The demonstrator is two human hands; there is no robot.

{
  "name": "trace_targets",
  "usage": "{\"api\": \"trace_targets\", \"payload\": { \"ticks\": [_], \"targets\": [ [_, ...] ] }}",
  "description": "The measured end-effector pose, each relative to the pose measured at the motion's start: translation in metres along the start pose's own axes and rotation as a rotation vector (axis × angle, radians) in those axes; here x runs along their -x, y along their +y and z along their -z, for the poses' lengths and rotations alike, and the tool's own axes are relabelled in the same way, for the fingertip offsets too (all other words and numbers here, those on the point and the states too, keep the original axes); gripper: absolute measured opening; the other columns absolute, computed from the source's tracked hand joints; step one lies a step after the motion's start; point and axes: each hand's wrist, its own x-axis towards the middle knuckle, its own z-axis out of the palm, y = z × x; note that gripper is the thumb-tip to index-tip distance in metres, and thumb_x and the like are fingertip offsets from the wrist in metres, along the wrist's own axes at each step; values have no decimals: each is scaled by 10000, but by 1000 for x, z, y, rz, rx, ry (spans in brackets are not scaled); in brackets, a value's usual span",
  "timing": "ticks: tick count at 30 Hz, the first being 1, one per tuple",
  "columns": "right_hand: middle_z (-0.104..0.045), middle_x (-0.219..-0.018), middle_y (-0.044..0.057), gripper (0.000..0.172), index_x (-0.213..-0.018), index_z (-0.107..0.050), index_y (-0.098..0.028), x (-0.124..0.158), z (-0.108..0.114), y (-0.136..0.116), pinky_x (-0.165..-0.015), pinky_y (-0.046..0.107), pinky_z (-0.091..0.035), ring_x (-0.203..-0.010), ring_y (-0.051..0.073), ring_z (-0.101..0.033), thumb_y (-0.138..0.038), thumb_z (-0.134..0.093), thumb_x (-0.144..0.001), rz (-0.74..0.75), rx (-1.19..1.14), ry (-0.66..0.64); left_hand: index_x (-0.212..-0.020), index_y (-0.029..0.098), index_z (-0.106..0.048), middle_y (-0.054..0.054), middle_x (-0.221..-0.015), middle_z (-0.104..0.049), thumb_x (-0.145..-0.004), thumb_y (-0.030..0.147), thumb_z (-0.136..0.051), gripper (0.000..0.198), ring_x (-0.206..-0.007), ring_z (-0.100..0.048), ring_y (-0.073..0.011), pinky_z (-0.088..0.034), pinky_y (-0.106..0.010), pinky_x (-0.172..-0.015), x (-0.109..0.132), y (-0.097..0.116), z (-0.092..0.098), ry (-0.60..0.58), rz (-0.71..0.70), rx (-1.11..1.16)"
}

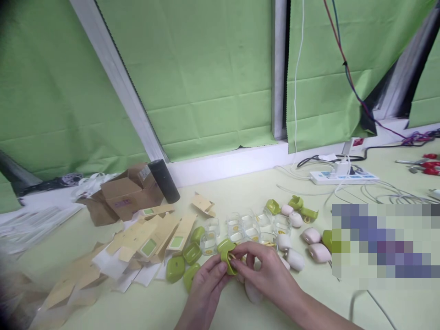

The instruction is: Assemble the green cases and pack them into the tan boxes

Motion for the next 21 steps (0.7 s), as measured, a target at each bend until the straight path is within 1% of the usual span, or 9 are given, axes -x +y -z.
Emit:
{"api": "trace_targets", "payload": {
  "ticks": [3, 7, 11, 14, 16, 18, 21],
  "targets": [
    [-702, -760, 22, 148, -835, -692, -214, 1, -1, -1, -597, 260, -506, -657, 152, -604, -254, -549, -843, 42, 0, -7, -898, 148, -712, -101, -918, -722, -611, 379, -789, 377, -896, -637, -232, -471, -351, -844, 1, 0, 0, 14, -7, -8],
    [-660, -757, 37, 180, -829, -680, -209, 2, -1, -1, -610, 262, -477, -700, 158, -591, -202, -504, -869, 136, 27, -27, -917, 137, -713, -106, -905, -723, -608, 391, -786, 406, -887, -636, -234, -465, -358, -848, 0, -5, 3, -8, -9, -30],
    [-597, -713, 38, 211, -792, -664, -189, 4, -3, 1, -583, 261, -458, -675, 160, -573, -181, -472, -879, 183, 110, -42, -849, 130, -720, -112, -895, -729, -550, 416, -813, 424, -859, -637, -231, -468, -332, -808, -3, -12, 8, 11, 3, -67],
    [-580, -697, 28, 219, -736, -650, -189, 4, -3, 1, -589, 257, -466, -674, 160, -571, -197, -481, -876, 164, 83, -76, -846, 128, -723, -106, -872, -731, -569, 416, -803, 407, -835, -634, -221, -465, -323, -799, -2, -11, 8, -6, -2, -92],
    [-601, -749, 30, 222, -739, -652, -200, 3, 0, -1, -636, 258, -481, -728, 164, -587, -220, -485, -883, 130, 36, -120, -886, 130, -722, -108, -890, -727, -628, 424, -763, 393, -857, -629, -226, -465, -329, -807, 0, -7, 7, -21, -15, -70],
    [-623, -809, 30, 209, -783, -660, -215, 2, 4, -2, -685, 262, -485, -788, 169, -597, -240, -482, -891, 94, 13, -149, -901, 131, -720, -112, -898, -722, -681, 430, -720, 371, -860, -630, -228, -474, -328, -788, 2, -3, 4, -34, -15, -38],
    [-641, -823, 22, 171, -825, -647, -222, 1, 10, -2, -718, 269, -479, -800, 166, -603, -225, -486, -883, 47, 26, -137, -844, 132, -720, -105, -850, -726, -658, 422, -744, 346, -780, -643, -204, -493, -295, -708, 3, 2, 3, -51, 23, -63]
  ]
}}
